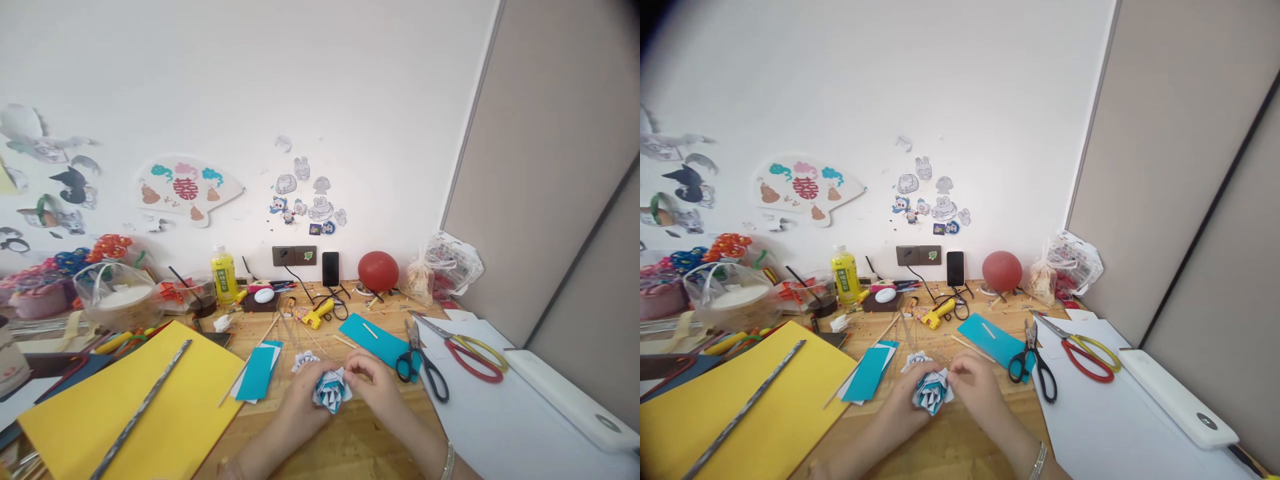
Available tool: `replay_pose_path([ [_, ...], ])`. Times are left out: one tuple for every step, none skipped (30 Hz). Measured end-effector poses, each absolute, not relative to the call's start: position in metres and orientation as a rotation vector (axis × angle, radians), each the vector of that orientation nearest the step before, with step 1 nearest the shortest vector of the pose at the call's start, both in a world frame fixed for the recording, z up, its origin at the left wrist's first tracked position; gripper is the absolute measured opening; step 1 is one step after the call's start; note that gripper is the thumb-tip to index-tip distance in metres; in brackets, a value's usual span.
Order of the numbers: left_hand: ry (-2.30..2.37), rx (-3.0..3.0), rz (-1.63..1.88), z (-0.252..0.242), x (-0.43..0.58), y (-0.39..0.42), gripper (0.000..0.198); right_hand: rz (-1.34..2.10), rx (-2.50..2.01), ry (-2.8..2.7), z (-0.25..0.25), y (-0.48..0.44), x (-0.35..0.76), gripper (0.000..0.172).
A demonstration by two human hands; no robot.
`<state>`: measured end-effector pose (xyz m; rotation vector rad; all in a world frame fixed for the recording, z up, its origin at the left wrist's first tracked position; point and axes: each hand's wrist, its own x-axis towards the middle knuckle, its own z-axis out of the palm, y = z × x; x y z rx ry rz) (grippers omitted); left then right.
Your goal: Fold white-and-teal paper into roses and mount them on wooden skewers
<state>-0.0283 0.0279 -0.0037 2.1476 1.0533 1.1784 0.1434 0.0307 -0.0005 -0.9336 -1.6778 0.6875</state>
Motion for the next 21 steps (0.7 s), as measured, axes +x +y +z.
replay_pose_path([
  [1.058, 2.124, 1.191, -0.005, -0.028, 0.028, 0.046, 0.697, -0.94, -1.671, -0.001, 0.031, 0.143, 0.026],
  [1.064, 2.097, 1.206, -0.006, -0.028, 0.028, 0.05, 0.704, -0.95, -1.661, -0.001, 0.031, 0.143, 0.025],
  [1.068, 2.069, 1.222, -0.006, -0.028, 0.028, 0.054, 0.709, -0.964, -1.649, -0.001, 0.03, 0.143, 0.024],
  [1.072, 2.04, 1.24, -0.007, -0.028, 0.029, 0.056, 0.713, -0.978, -1.637, -0.002, 0.03, 0.142, 0.023],
  [1.074, 2.013, 1.257, -0.007, -0.028, 0.029, 0.056, 0.716, -0.992, -1.625, -0.002, 0.03, 0.142, 0.022],
  [1.075, 1.992, 1.271, -0.007, -0.029, 0.029, 0.054, 0.718, -1.005, -1.613, -0.002, 0.03, 0.142, 0.022],
  [1.076, 1.975, 1.282, -0.007, -0.029, 0.029, 0.049, 0.72, -1.015, -1.603, -0.002, 0.03, 0.142, 0.021],
  [1.076, 1.964, 1.289, -0.006, -0.029, 0.029, 0.045, 0.722, -1.022, -1.597, -0.002, 0.029, 0.142, 0.021],
  [1.077, 1.958, 1.293, -0.006, -0.03, 0.029, 0.043, 0.723, -1.025, -1.596, -0.002, 0.029, 0.141, 0.021],
  [1.076, 1.955, 1.291, -0.005, -0.03, 0.029, 0.042, 0.723, -1.023, -1.602, -0.002, 0.029, 0.14, 0.021],
  [1.072, 1.956, 1.287, -0.005, -0.031, 0.029, 0.043, 0.722, -1.018, -1.614, -0.001, 0.028, 0.14, 0.02],
  [1.068, 1.958, 1.284, -0.005, -0.031, 0.029, 0.045, 0.72, -1.01, -1.629, -0.001, 0.027, 0.138, 0.018],
  [1.063, 1.961, 1.28, -0.005, -0.032, 0.029, 0.047, 0.718, -1.001, -1.647, 0.0, 0.026, 0.137, 0.016],
  [1.057, 1.965, 1.275, -0.005, -0.032, 0.029, 0.048, 0.716, -0.99, -1.665, 0.0, 0.025, 0.136, 0.014],
  [1.05, 1.97, 1.27, -0.006, -0.032, 0.03, 0.047, 0.716, -0.978, -1.682, 0.001, 0.023, 0.135, 0.013],
  [1.043, 1.976, 1.265, -0.006, -0.032, 0.03, 0.045, 0.719, -0.964, -1.699, 0.002, 0.022, 0.135, 0.012],
  [1.038, 1.98, 1.262, -0.007, -0.032, 0.031, 0.042, 0.724, -0.949, -1.715, 0.002, 0.021, 0.134, 0.014],
  [1.035, 1.983, 1.259, -0.007, -0.031, 0.031, 0.04, 0.73, -0.931, -1.732, 0.003, 0.019, 0.135, 0.017],
  [1.034, 1.985, 1.256, -0.007, -0.031, 0.031, 0.037, 0.738, -0.914, -1.748, 0.004, 0.018, 0.135, 0.02],
  [1.031, 1.986, 1.25, -0.007, -0.03, 0.03, 0.036, 0.744, -0.898, -1.759, 0.005, 0.018, 0.136, 0.024],
  [1.026, 1.988, 1.242, -0.006, -0.029, 0.029, 0.035, 0.748, -0.885, -1.764, 0.006, 0.017, 0.137, 0.028],
])
